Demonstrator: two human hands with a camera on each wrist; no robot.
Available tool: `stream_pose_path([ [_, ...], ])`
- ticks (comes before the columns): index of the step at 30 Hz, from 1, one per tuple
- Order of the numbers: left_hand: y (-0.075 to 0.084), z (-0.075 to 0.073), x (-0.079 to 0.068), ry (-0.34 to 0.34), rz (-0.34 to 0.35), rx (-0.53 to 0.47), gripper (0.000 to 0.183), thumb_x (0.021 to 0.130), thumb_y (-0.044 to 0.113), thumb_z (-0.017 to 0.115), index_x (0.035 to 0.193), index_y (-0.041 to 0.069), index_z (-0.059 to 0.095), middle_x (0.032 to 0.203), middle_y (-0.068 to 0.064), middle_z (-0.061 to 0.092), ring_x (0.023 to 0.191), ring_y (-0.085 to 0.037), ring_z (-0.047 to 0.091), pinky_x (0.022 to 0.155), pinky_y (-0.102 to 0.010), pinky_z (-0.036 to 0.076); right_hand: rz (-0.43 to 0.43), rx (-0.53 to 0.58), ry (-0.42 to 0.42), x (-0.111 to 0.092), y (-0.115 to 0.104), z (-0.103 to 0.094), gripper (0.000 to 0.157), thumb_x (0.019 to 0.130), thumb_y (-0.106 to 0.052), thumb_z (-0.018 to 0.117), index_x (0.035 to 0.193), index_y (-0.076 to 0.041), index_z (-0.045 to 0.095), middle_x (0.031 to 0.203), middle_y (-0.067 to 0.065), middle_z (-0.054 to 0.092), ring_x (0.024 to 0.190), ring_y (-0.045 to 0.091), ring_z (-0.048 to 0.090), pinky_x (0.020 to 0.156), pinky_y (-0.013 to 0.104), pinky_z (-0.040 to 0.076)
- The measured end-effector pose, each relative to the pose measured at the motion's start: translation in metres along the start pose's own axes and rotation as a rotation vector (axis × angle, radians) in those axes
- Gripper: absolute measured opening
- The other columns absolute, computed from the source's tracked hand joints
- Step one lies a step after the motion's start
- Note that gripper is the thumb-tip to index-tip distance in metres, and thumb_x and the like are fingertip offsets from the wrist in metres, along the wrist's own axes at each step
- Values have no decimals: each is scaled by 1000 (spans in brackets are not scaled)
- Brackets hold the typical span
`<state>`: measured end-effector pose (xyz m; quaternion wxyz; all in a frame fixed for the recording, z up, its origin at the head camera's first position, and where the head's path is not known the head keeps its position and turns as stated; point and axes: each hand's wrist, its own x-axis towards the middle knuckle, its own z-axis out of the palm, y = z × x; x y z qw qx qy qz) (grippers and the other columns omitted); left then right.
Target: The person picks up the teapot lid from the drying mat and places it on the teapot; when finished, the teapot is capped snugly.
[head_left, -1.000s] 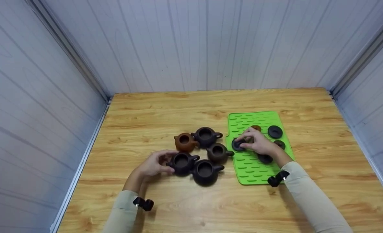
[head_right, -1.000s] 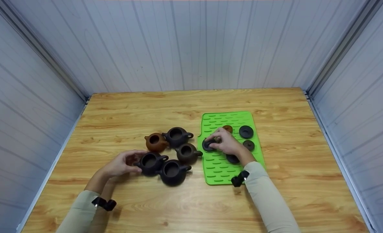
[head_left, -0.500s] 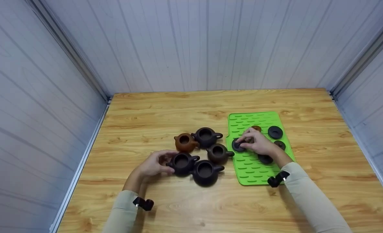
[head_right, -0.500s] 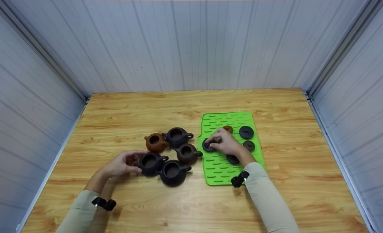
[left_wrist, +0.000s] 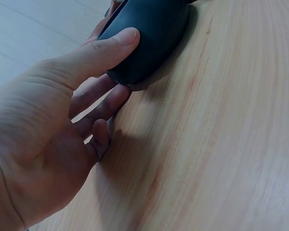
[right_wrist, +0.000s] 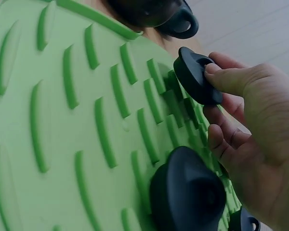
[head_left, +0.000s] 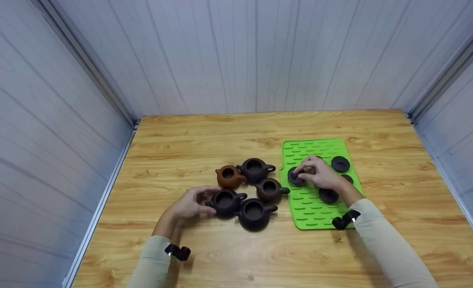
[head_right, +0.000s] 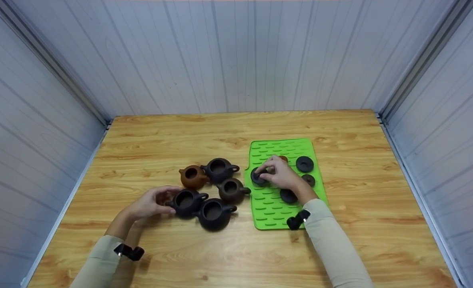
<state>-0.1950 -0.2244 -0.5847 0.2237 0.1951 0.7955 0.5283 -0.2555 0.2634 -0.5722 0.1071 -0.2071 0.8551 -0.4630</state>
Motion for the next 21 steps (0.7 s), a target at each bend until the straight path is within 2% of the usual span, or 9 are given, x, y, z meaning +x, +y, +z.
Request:
stream_pose_path([
  [6, 0, 0, -1, 1, -2, 5, 71, 91, 1, 91, 156, 5, 65, 155, -22, 69, 135, -35, 66, 110, -27, 53, 30, 24, 4, 0, -5, -3, 17, 106, -8, 77, 120, -3, 85, 119, 24, 63, 99, 17, 57, 90, 26, 48],
  [10, 1, -1, -1, 5, -4, 3, 70, 91, 2, 91, 156, 5, 65, 153, -22, 70, 133, -30, 67, 110, -27, 52, 43, 66, 27, 1, -9, -1, 19, 105, -6, 77, 122, -1, 84, 117, 25, 63, 94, 14, 61, 88, 25, 50],
  [14, 0, -2, 0, -4, 4, 6, 69, 92, 2, 91, 156, 3, 64, 152, -25, 70, 127, -21, 68, 105, -24, 54, 48, 83, 49, 0, -15, 0, 18, 105, -5, 78, 121, -1, 84, 119, 24, 63, 98, 18, 62, 89, 28, 50],
  [16, -1, -2, 0, -9, 13, 13, 69, 93, 1, 90, 156, 1, 63, 151, -27, 70, 125, -21, 68, 103, -24, 54, 54, 85, 56, -1, -18, 2, 18, 104, -5, 78, 121, -2, 84, 119, 23, 63, 101, 22, 63, 90, 29, 50],
  [18, -1, -2, 0, -10, 17, 15, 69, 92, 1, 90, 156, 1, 63, 152, -27, 69, 126, -24, 69, 103, -23, 55, 59, 74, 63, -2, -20, 4, 17, 104, -5, 79, 120, -2, 84, 119, 23, 63, 103, 24, 65, 91, 28, 51],
  [21, -1, -1, 1, -13, 29, 2, 68, 92, -1, 90, 155, -1, 63, 153, -28, 68, 132, -35, 68, 106, -24, 54, 55, 69, 64, -4, -22, 7, 17, 104, -5, 78, 120, -2, 84, 120, 23, 61, 105, 26, 64, 93, 29, 51],
])
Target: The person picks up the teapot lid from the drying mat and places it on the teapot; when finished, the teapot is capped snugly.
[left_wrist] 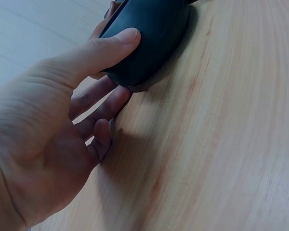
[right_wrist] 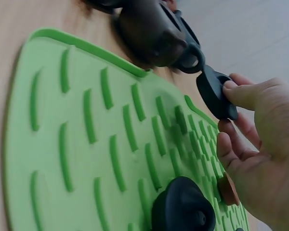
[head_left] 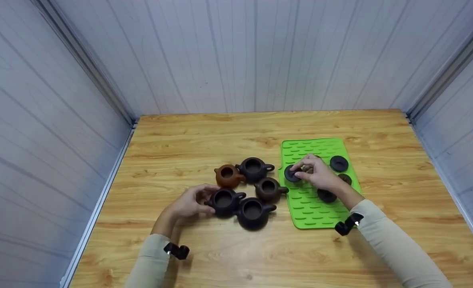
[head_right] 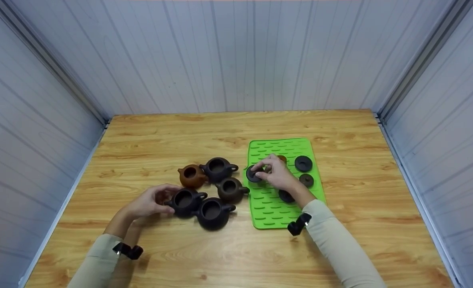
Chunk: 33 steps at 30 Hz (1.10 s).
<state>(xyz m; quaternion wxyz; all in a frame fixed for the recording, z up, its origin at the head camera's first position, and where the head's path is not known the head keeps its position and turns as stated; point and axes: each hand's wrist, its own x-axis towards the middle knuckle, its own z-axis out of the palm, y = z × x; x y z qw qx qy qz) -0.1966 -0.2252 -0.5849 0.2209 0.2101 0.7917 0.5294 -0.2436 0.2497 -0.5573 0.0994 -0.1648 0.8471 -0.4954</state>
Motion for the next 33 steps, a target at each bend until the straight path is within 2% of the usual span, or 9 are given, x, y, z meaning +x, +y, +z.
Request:
stream_pose_path([
  [3, 1, 0, 0, 0, 3, -11, 69, 91, -2, 89, 154, -2, 63, 154, -28, 68, 137, -40, 67, 110, -25, 53, -11, 10, -20, -1, -2, 3, 17, 106, -5, 76, 121, -1, 83, 121, 24, 59, 104, 25, 63, 93, 30, 51],
  [8, 3, 0, 0, -2, -25, -1, 69, 92, 0, 89, 156, 1, 62, 155, -26, 68, 137, -37, 66, 112, -28, 52, -34, 9, -52, -3, -8, 8, 17, 108, -6, 74, 122, -1, 83, 120, 23, 58, 103, 22, 61, 92, 30, 51],
  [13, 3, -2, 2, -15, -49, 17, 69, 93, 1, 89, 157, 4, 61, 158, -22, 66, 145, -41, 63, 119, -39, 50, -76, 4, -58, -1, -16, 13, 16, 107, -6, 75, 120, -2, 84, 116, 23, 59, 100, 20, 56, 89, 31, 49],
  [18, 3, -3, 1, -26, -28, 49, 70, 94, 1, 89, 158, 2, 60, 160, -24, 65, 144, -43, 61, 122, -50, 49, -94, 0, -63, 2, -24, 20, 16, 107, -6, 75, 120, -4, 84, 116, 23, 59, 98, 20, 57, 88, 30, 49],
  [23, 5, -2, 1, -32, -25, 64, 71, 93, 3, 90, 158, 3, 61, 159, -25, 65, 131, -31, 63, 111, -41, 51, -110, 10, -71, 6, -31, 27, 16, 106, -5, 77, 119, -3, 84, 118, 23, 60, 101, 20, 59, 89, 29, 51],
  [26, 6, -2, 1, -28, -28, 78, 71, 92, 6, 92, 157, 4, 62, 158, -24, 66, 127, -30, 62, 108, -40, 51, -121, 17, -81, 9, -36, 32, 15, 105, -6, 78, 119, -3, 85, 118, 24, 61, 101, 20, 59, 90, 29, 52],
  [33, 9, 0, 3, -17, -29, 86, 71, 92, 10, 93, 155, 4, 62, 157, -25, 66, 146, -45, 60, 122, -60, 47, -126, 17, -110, 14, -48, 42, 15, 104, -6, 78, 117, -3, 84, 118, 22, 58, 99, 17, 56, 88, 26, 53],
])
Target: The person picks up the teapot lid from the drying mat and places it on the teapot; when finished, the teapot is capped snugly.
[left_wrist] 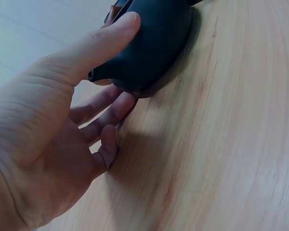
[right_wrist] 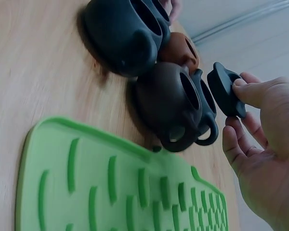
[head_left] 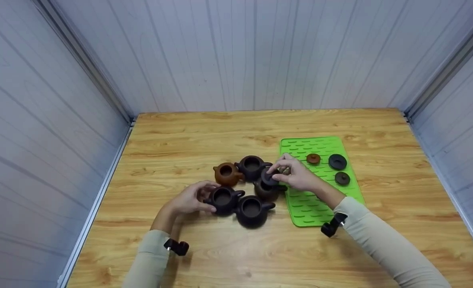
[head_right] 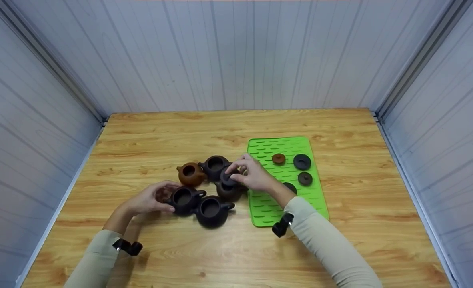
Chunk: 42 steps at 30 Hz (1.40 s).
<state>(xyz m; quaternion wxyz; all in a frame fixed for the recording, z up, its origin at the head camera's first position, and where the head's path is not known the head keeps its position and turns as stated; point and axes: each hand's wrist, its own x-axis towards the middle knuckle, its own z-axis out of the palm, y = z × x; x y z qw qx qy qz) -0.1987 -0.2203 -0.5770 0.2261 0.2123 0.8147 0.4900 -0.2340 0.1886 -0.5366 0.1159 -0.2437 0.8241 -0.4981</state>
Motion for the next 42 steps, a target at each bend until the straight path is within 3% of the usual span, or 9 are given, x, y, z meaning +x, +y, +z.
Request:
stream_pose_path([
  [8, 3, 2, 2, 18, -34, 11, 65, 96, 16, 91, 153, 6, 61, 150, -26, 68, 137, -41, 65, 118, -62, 50, -38, 11, -32, 9, -9, 16, 12, 103, -7, 80, 114, -5, 85, 117, 20, 57, 103, 20, 55, 88, 27, 52],
  [17, 1, 4, 3, 46, -20, 6, 65, 94, 13, 92, 151, 4, 63, 144, -27, 70, 125, -34, 69, 108, -44, 53, -69, 21, -48, 19, -23, 35, 13, 102, -6, 81, 114, -5, 85, 118, 21, 59, 94, 17, 53, 85, 25, 48],
  [23, 0, 6, 3, 56, -2, -5, 68, 91, 11, 94, 151, 4, 64, 144, -27, 71, 123, -31, 69, 106, -41, 53, -100, 40, -83, 24, -30, 51, 12, 102, -6, 79, 113, -5, 85, 118, 19, 57, 94, 15, 54, 85, 24, 49],
  [35, 0, 5, 2, 53, 7, 16, 73, 87, 9, 96, 152, 4, 63, 142, -29, 72, 122, -35, 71, 106, -46, 56, -135, 3, -126, 37, -49, 79, 15, 101, -6, 81, 115, -8, 86, 118, 18, 59, 96, 17, 59, 87, 22, 50],
  [42, -1, 4, 2, 46, 4, 28, 72, 88, 11, 96, 152, 4, 62, 142, -28, 73, 127, -39, 72, 111, -53, 56, -140, 1, -138, 41, -59, 90, 15, 101, -8, 82, 116, -8, 86, 123, 18, 61, 95, 11, 60, 87, 22, 53],
])
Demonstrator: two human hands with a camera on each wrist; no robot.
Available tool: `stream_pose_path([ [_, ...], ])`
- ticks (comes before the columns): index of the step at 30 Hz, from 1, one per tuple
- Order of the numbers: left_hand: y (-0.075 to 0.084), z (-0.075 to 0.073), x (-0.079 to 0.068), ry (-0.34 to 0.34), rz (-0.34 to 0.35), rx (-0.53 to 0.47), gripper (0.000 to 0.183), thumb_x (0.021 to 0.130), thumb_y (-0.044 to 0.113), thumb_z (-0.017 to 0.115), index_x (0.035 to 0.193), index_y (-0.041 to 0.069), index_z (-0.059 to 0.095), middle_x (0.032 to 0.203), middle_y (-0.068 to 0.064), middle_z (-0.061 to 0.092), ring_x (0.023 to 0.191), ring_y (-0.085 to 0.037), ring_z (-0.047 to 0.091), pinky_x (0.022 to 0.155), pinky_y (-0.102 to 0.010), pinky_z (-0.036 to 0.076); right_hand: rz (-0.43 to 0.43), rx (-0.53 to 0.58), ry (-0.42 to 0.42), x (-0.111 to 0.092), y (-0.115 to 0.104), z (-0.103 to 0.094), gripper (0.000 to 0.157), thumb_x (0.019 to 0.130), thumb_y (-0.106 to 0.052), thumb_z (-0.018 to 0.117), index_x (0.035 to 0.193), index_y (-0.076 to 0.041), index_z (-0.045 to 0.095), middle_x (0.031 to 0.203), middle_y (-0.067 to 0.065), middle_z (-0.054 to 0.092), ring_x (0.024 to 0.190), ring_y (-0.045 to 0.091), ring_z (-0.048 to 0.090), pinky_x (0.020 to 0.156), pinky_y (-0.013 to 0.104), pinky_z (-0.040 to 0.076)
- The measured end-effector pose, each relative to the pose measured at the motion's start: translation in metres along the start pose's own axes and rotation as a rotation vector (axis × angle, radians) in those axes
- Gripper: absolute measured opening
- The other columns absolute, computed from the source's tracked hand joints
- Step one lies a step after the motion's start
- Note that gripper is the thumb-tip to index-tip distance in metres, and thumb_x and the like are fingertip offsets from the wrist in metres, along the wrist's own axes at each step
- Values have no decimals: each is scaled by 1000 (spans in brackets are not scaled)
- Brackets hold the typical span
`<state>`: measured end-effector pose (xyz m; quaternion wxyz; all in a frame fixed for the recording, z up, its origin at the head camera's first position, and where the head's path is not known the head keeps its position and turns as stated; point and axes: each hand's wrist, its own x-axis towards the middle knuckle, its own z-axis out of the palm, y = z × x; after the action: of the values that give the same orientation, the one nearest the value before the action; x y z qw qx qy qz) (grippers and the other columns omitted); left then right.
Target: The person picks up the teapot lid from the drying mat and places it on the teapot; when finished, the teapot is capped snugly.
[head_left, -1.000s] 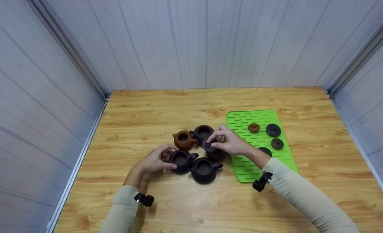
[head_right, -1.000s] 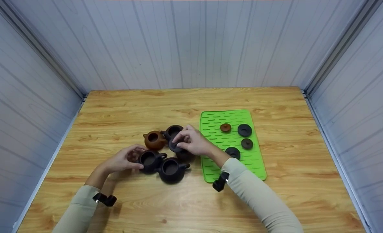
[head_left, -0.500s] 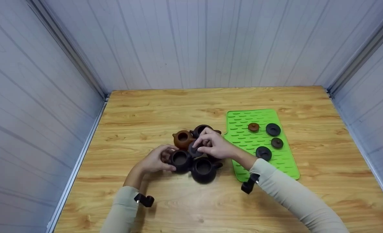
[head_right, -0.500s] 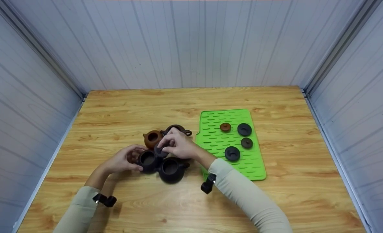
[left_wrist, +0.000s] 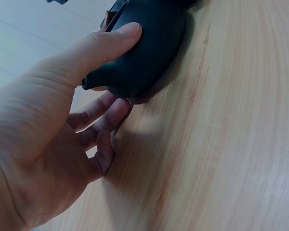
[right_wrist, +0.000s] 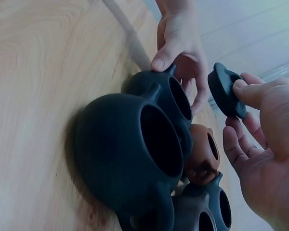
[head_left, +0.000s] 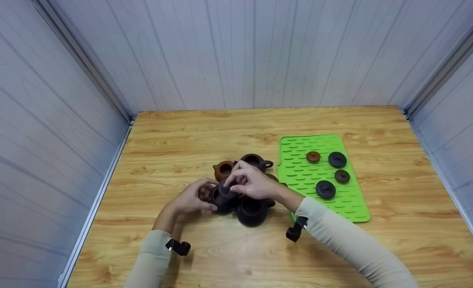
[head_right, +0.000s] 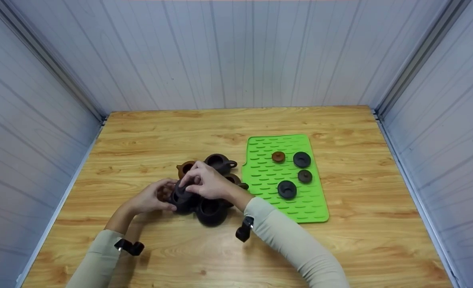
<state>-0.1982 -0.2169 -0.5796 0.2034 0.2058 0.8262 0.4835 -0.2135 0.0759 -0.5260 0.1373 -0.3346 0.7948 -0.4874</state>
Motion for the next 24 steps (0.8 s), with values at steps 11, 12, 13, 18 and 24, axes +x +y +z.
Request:
stream_pose_path([
  [11, -2, -1, 1, -10, -2, 16, 74, 89, 10, 96, 154, 5, 61, 140, -27, 75, 127, -38, 72, 112, -56, 55, 18, -6, 3, 9, 3, 12, 16, 103, -11, 80, 118, -10, 86, 125, 17, 61, 98, 14, 63, 91, 26, 55],
  [12, -2, -1, 1, -9, -2, 15, 74, 89, 10, 96, 153, 5, 61, 139, -27, 75, 127, -38, 72, 112, -56, 55, 18, -9, 5, 11, 4, 13, 16, 102, -11, 80, 118, -10, 86, 125, 18, 61, 98, 14, 63, 90, 25, 55],
  [13, -2, -1, 1, -8, -2, 13, 74, 88, 10, 96, 153, 5, 61, 139, -27, 75, 127, -38, 72, 112, -57, 55, 17, -12, 6, 12, 5, 14, 17, 102, -11, 80, 118, -10, 86, 125, 18, 61, 98, 13, 63, 90, 25, 55],
  [18, -2, -1, 1, -11, -4, 6, 71, 89, 10, 96, 151, 5, 62, 138, -26, 75, 127, -37, 72, 113, -56, 55, 12, -16, 4, 14, 8, 19, 16, 102, -11, 81, 118, -10, 86, 125, 18, 62, 97, 11, 61, 88, 23, 55],
  [24, -1, -1, 1, -12, -8, 20, 71, 89, 12, 96, 152, 6, 62, 138, -24, 75, 128, -36, 71, 112, -54, 55, 4, -20, -2, 14, 11, 23, 15, 102, -10, 82, 116, -9, 87, 124, 18, 63, 97, 11, 63, 88, 23, 56],
])
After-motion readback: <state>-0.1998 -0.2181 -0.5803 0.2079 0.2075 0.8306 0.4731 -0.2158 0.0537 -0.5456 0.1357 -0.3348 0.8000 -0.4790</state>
